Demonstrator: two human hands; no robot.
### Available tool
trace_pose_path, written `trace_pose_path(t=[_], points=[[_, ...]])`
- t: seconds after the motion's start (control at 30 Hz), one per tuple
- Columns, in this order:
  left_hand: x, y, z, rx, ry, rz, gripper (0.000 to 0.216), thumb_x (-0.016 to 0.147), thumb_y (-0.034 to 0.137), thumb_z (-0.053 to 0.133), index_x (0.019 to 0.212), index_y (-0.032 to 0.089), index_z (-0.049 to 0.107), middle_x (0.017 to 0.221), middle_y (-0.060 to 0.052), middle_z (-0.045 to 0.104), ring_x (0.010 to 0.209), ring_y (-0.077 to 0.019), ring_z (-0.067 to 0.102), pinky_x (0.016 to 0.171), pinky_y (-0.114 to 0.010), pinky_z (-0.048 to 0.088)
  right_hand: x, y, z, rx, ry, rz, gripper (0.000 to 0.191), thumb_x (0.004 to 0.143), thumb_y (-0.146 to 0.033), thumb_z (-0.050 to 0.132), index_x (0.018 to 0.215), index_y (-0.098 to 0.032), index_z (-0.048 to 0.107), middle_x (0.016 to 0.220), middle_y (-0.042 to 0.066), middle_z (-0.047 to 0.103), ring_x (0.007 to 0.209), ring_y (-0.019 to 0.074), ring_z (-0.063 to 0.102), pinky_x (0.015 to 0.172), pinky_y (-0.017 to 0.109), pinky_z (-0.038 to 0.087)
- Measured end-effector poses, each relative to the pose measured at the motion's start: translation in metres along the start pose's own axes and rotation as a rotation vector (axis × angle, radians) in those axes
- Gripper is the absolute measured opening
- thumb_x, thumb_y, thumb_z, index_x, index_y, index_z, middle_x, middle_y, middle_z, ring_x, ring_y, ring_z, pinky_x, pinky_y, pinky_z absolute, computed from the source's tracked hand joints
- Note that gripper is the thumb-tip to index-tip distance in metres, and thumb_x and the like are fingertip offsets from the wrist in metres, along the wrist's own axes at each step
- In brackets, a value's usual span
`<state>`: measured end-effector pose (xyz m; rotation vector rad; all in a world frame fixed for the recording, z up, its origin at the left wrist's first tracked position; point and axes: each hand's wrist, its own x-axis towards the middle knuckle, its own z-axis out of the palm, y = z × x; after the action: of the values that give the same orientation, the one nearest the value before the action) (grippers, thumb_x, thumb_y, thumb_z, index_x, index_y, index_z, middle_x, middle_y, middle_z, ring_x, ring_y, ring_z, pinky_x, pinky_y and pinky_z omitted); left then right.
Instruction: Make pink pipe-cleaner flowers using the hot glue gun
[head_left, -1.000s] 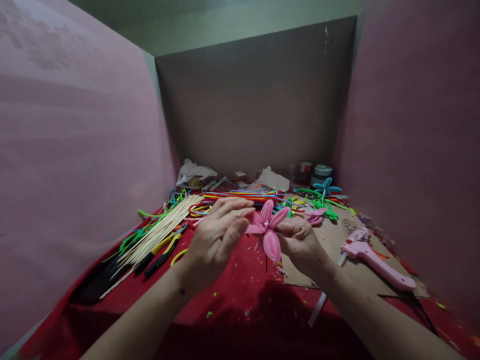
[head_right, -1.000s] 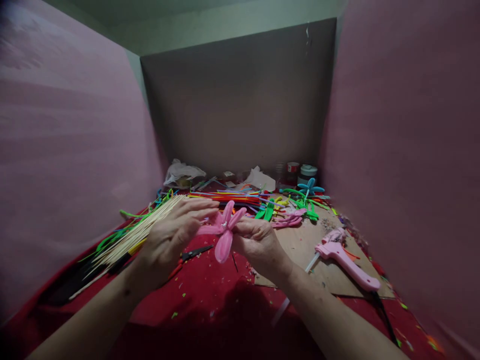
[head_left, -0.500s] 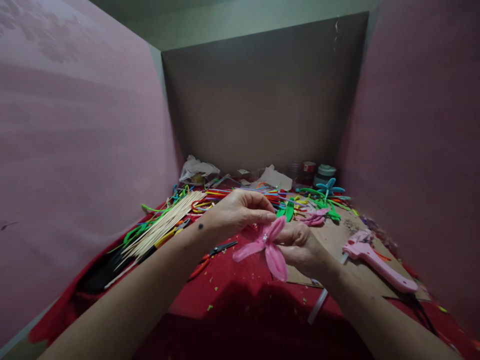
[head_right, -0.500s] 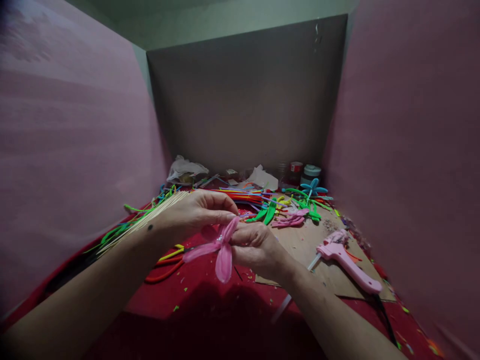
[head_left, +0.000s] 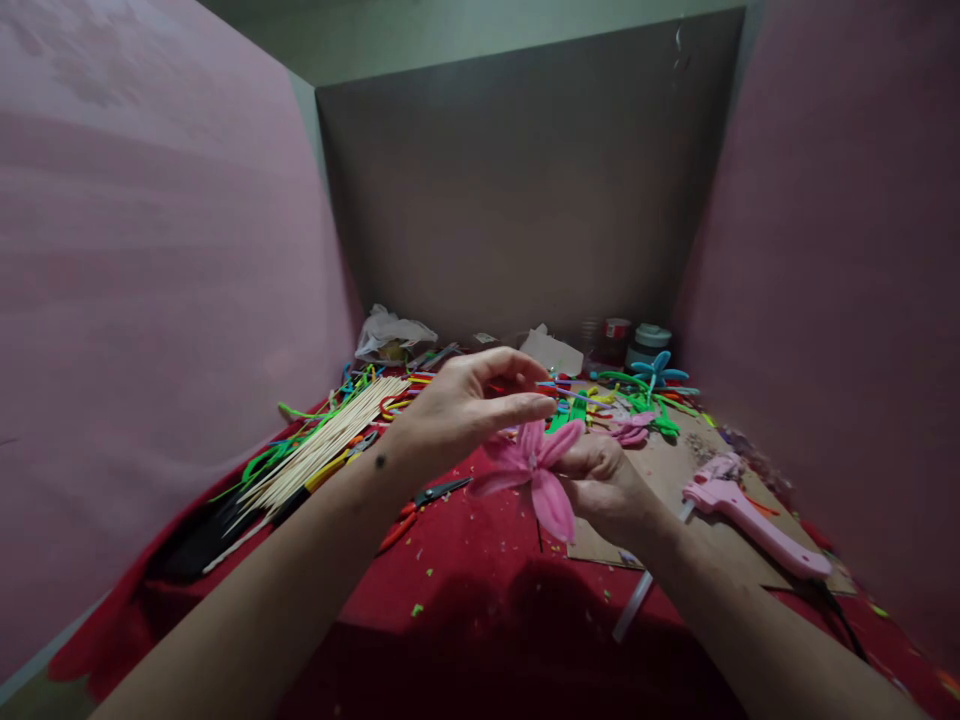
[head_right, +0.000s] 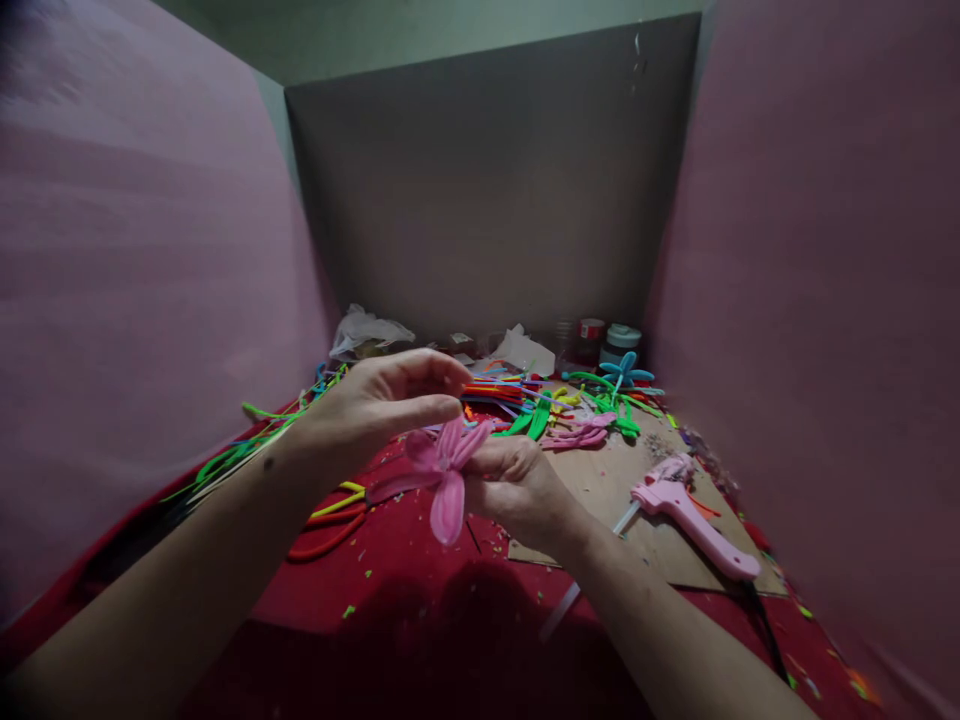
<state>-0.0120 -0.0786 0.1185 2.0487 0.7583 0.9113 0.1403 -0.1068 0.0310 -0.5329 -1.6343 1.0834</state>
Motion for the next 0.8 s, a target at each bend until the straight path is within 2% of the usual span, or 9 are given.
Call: trace_pose_path(t=[0.1, 0.17, 0.3, 0.47, 0.57, 0.63, 0.73, 0.77, 0.8], points=[[-0.02, -0.001, -0.001, 0.195, 0.242, 0.31, 0.012, 0.078, 0.026, 0.061, 0.084, 0.016, 0.064, 0.08, -0.003, 0.06, 0.071, -0.0113, 0.054, 0.063, -0.024, 0.045, 0.002, -0.001, -0.001, 0.034, 0.069, 0.009, 0.014, 0.075, -0.03, 0.064, 0.078, -0.022, 0.075, 0.065, 0.001, 0.063, 0.061, 0.0127, 0.052, 0.062, 0.027, 0.046], [-0.034, -0.003, 0.003, 0.377, 0.311, 0.501, 0.009, 0.082, 0.02, 0.057, 0.085, 0.018, 0.065, 0.079, -0.003, 0.059, 0.073, -0.0117, 0.053, 0.066, -0.026, 0.045, 0.002, -0.001, -0.001, 0.027, 0.115, 0.008, 0.015, 0.074, -0.03, 0.066, 0.084, -0.024, 0.075, 0.068, 0.001, 0.066, 0.064, 0.0134, 0.055, 0.066, 0.028, 0.047], [-0.047, -0.02, 0.019, 0.653, 0.225, 0.757, 0.02, 0.081, 0.009, 0.054, 0.099, 0.014, 0.061, 0.079, -0.005, 0.061, 0.074, -0.0135, 0.05, 0.068, -0.029, 0.044, 0.002, 0.002, -0.001, 0.006, 0.157, -0.002, 0.012, 0.072, -0.026, 0.068, 0.081, -0.024, 0.075, 0.067, 0.0, 0.067, 0.062, 0.0127, 0.055, 0.063, 0.026, 0.047], [-0.045, -0.05, 0.03, 0.776, 0.241, 0.853, 0.025, 0.084, 0.01, 0.046, 0.106, 0.01, 0.056, 0.082, -0.007, 0.063, 0.075, -0.0156, 0.05, 0.069, -0.031, 0.044, -0.002, 0.009, 0.0, 0.007, 0.238, 0.046, 0.013, 0.07, -0.028, 0.07, 0.081, -0.022, 0.075, 0.069, 0.002, 0.068, 0.064, 0.016, 0.057, 0.059, 0.028, 0.048], [-0.046, -0.052, 0.027, 0.803, 0.255, 0.856, 0.025, 0.085, 0.013, 0.044, 0.107, 0.015, 0.055, 0.086, -0.006, 0.065, 0.08, -0.0167, 0.053, 0.075, -0.033, 0.043, -0.002, 0.011, 0.0, 0.056, 0.259, 0.086, 0.015, 0.067, -0.027, 0.073, 0.08, -0.023, 0.075, 0.071, 0.002, 0.069, 0.066, 0.018, 0.059, 0.061, 0.031, 0.049], [-0.047, -0.048, 0.025, 0.715, 0.345, 0.783, 0.023, 0.084, 0.014, 0.046, 0.105, 0.019, 0.055, 0.092, -0.004, 0.065, 0.087, -0.0161, 0.054, 0.08, -0.034, 0.042, -0.001, 0.012, -0.001, 0.116, 0.294, 0.096, 0.013, 0.064, -0.027, 0.075, 0.077, -0.024, 0.075, 0.071, 0.002, 0.07, 0.066, 0.0182, 0.06, 0.064, 0.032, 0.049], [-0.044, -0.045, 0.027, 0.467, 0.596, 0.54, 0.017, 0.084, 0.018, 0.049, 0.101, 0.019, 0.052, 0.095, -0.005, 0.061, 0.089, -0.0154, 0.054, 0.082, -0.034, 0.043, 0.005, 0.013, -0.003, 0.228, 0.411, 0.092, 0.012, 0.06, -0.024, 0.077, 0.072, -0.024, 0.074, 0.072, 0.002, 0.07, 0.068, 0.0168, 0.059, 0.066, 0.031, 0.047], [-0.041, -0.046, 0.028, 0.374, 0.652, 0.419, 0.015, 0.085, 0.02, 0.049, 0.099, 0.018, 0.051, 0.093, -0.006, 0.06, 0.086, -0.0151, 0.054, 0.079, -0.033, 0.044, 0.007, 0.013, -0.003, 0.255, 0.453, 0.104, 0.013, 0.059, -0.023, 0.077, 0.072, -0.023, 0.073, 0.072, 0.002, 0.069, 0.067, 0.016, 0.058, 0.063, 0.029, 0.046], [-0.038, -0.048, 0.03, 0.29, 0.642, 0.296, 0.013, 0.084, 0.022, 0.049, 0.097, 0.017, 0.051, 0.091, -0.006, 0.059, 0.083, -0.0146, 0.054, 0.076, -0.032, 0.045, 0.009, 0.014, -0.004, 0.274, 0.491, 0.121, 0.012, 0.059, -0.023, 0.077, 0.07, -0.022, 0.073, 0.07, 0.002, 0.068, 0.064, 0.015, 0.057, 0.059, 0.028, 0.045]])
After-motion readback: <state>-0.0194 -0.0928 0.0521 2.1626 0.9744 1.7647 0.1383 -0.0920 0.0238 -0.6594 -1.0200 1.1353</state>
